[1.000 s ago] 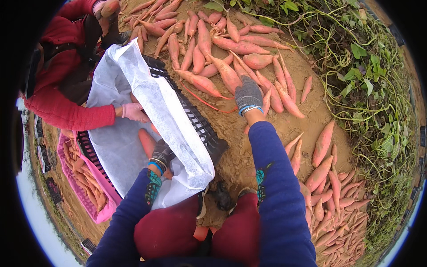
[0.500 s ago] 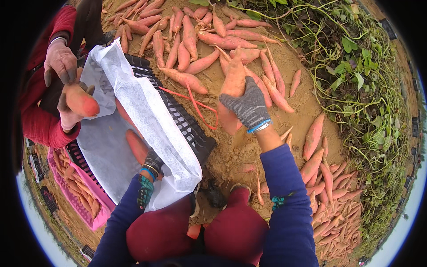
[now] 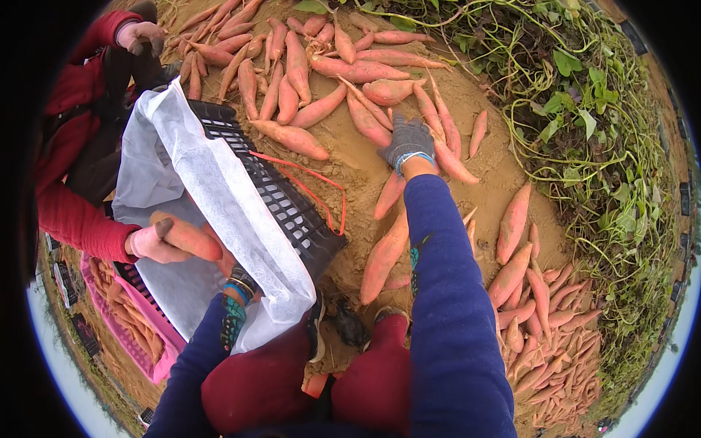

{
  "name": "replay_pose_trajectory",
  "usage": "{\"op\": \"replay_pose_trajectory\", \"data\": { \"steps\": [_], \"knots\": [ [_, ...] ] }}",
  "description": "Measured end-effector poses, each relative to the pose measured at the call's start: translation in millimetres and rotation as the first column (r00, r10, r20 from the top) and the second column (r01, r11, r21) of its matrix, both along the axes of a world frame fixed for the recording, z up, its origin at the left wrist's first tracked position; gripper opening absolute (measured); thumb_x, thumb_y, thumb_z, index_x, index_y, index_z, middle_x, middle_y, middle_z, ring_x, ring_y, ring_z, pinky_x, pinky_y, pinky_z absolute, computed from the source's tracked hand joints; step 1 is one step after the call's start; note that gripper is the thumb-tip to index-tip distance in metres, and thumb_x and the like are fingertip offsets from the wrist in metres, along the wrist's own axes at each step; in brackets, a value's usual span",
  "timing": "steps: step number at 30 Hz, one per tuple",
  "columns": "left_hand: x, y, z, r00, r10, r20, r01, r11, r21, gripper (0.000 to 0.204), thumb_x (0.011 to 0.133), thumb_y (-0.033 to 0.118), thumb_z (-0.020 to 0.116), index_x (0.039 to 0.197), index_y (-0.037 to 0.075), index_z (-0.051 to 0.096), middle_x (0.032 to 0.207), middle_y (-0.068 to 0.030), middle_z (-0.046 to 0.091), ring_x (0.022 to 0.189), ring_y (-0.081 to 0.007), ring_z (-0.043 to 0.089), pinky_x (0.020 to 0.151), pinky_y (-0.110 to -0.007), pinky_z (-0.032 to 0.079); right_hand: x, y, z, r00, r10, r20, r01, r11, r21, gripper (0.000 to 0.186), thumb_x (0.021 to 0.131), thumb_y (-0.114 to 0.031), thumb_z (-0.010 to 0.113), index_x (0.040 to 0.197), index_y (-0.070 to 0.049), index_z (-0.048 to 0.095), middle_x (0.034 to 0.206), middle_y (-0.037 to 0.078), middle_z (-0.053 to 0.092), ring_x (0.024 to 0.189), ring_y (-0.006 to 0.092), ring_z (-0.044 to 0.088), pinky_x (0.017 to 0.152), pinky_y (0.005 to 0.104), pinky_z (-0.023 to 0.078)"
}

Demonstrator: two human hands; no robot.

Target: The person squats in a field and sorts harvested sweet potatoes by hand, moving them from a pink crate and the ground into a black crate lined with a white cloth. Another worker assists nearby. The person continues picking and placing sweet potatoes into the crate.

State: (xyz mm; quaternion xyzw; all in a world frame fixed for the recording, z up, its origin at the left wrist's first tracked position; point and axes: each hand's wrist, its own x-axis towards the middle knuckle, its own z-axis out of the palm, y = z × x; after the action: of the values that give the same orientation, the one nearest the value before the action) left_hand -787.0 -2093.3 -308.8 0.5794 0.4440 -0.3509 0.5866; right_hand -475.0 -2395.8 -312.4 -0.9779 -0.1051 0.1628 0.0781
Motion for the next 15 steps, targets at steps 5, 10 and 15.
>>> {"op": "replay_pose_trajectory", "data": {
  "steps": [5,10,15],
  "knots": [
    [4.9,-0.5,3.3,0.722,-0.681,-0.121,0.678,0.663,0.317,0.037,0.092,0.024,0.051,0.125,0.007,0.053,0.127,-0.0089,0.057,0.119,-0.0252,0.052,0.099,-0.035,0.042,5.1,19.3,19.2,0.981,0.085,-0.174,-0.111,0.983,-0.144,0.087,0.063,-0.036,0.078,0.137,-0.01,0.039,0.121,0.021,0.058,0.114,0.032,0.056,0.096,0.0429,0.045],
    [-14.2,-6.0,-21.8,0.905,0.41,0.113,-0.409,0.912,-0.035,0.046,0.088,0.021,0.058,0.131,0.01,0.047,0.118,-0.0096,0.06,0.103,-0.0241,0.059,0.084,-0.036,0.05,-25.6,-19.2,11.9,0.879,0.1,-0.466,0.008,0.975,0.224,0.082,0.063,-0.038,0.078,0.128,-0.001,0.047,0.113,0.02,0.062,0.105,0.0319,0.061,0.09,0.0355,0.048],
    [-27.5,13.5,9.6,0.942,0.225,0.25,-0.249,0.966,0.07,0.047,0.087,0.016,0.06,0.131,0.006,0.046,0.111,-0.008,0.06,0.096,-0.0193,0.059,0.079,-0.032,0.052,-54.2,-80.4,4.4,0.724,0.064,-0.687,0.408,0.763,0.502,0.074,0.071,-0.028,0.077,0.132,0.0,0.046,0.111,0.011,0.062,0.099,0.0184,0.057,0.088,0.0302,0.048]
  ]
}}
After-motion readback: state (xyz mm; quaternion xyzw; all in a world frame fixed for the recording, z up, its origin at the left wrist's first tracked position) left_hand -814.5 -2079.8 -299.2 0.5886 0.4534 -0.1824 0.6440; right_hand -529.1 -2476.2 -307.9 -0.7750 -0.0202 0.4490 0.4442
